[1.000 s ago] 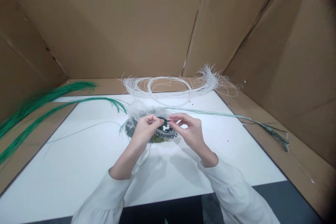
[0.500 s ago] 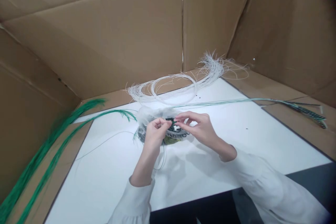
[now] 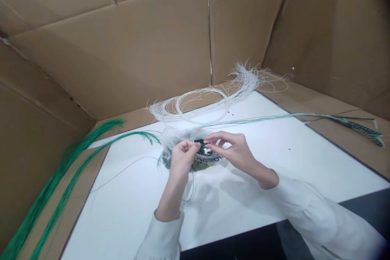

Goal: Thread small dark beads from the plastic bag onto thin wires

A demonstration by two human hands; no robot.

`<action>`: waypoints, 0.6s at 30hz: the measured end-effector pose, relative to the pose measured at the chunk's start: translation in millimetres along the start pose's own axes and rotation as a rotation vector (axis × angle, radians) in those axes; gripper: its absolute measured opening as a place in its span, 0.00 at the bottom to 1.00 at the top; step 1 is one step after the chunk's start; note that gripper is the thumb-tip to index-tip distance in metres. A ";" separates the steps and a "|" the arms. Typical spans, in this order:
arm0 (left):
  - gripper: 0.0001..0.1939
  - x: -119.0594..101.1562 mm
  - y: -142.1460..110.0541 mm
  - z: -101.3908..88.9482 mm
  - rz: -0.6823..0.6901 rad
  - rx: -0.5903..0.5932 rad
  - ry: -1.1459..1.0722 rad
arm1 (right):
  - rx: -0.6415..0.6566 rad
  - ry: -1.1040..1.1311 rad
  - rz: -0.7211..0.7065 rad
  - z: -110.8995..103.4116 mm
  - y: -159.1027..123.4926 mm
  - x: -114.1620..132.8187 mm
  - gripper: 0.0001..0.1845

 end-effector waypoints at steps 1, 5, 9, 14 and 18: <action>0.14 -0.3 0.1 -0.6 0.000 -0.005 0.006 | 0.000 0.005 0.004 0.0 0.0 -0.5 0.05; 0.14 -1.8 0.2 -1.1 0.012 -0.011 0.021 | -0.004 0.021 0.001 -0.6 -0.4 -1.1 0.05; 0.15 0.3 0.2 -0.1 0.006 -0.002 0.014 | 0.001 -0.003 0.001 -0.3 -1.4 -1.4 0.04; 0.16 1.6 0.5 -0.2 0.011 0.006 -0.009 | 0.002 -0.033 0.001 -0.6 -2.3 -0.6 0.05; 0.15 0.1 0.1 0.6 0.015 0.022 -0.020 | 0.002 -0.025 0.019 -1.1 -2.1 -1.8 0.05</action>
Point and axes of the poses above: each hand's wrist, its own y-axis towards the middle knuckle, its own z-axis out of the palm, x = y × z, the point moved 8 cm from there along y, towards the middle knuckle, and after that the axes turned 8 degrees about y, right-handed, at the moved point
